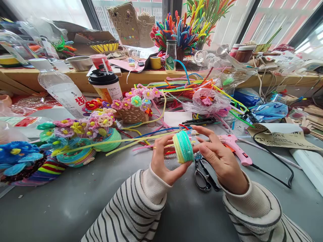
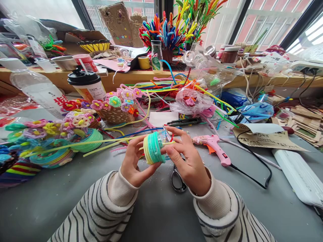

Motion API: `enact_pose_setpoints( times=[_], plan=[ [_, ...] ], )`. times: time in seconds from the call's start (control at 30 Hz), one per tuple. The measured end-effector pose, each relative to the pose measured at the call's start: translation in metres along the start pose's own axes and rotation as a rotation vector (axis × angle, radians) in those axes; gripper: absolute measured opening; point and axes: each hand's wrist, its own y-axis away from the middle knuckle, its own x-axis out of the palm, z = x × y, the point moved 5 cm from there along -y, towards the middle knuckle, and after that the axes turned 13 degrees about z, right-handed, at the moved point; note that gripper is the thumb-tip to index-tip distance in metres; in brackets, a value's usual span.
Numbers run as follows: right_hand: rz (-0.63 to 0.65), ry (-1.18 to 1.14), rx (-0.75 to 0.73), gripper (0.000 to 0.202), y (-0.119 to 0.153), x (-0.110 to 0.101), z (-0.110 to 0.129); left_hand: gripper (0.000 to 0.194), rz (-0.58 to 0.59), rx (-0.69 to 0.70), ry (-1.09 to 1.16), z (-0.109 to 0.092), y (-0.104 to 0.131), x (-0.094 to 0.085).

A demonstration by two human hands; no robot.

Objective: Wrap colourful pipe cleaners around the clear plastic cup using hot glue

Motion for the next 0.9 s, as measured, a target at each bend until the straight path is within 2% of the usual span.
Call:
enact_pose_setpoints(
  times=[0.17,0.43,0.9],
  plan=[
    [0.006,-0.022,0.015,0.024,0.000,0.000,-0.001,0.065,0.034,0.060,-0.056,-0.005,-0.002,-0.001],
    [0.000,-0.048,0.026,0.023,-0.001,0.001,-0.004,0.065,0.013,0.106,-0.105,-0.011,-0.003,-0.002],
    [-0.024,-0.105,0.049,0.022,0.000,0.000,-0.007,0.064,0.096,0.016,-0.059,-0.007,-0.003,0.000]
  ],
)
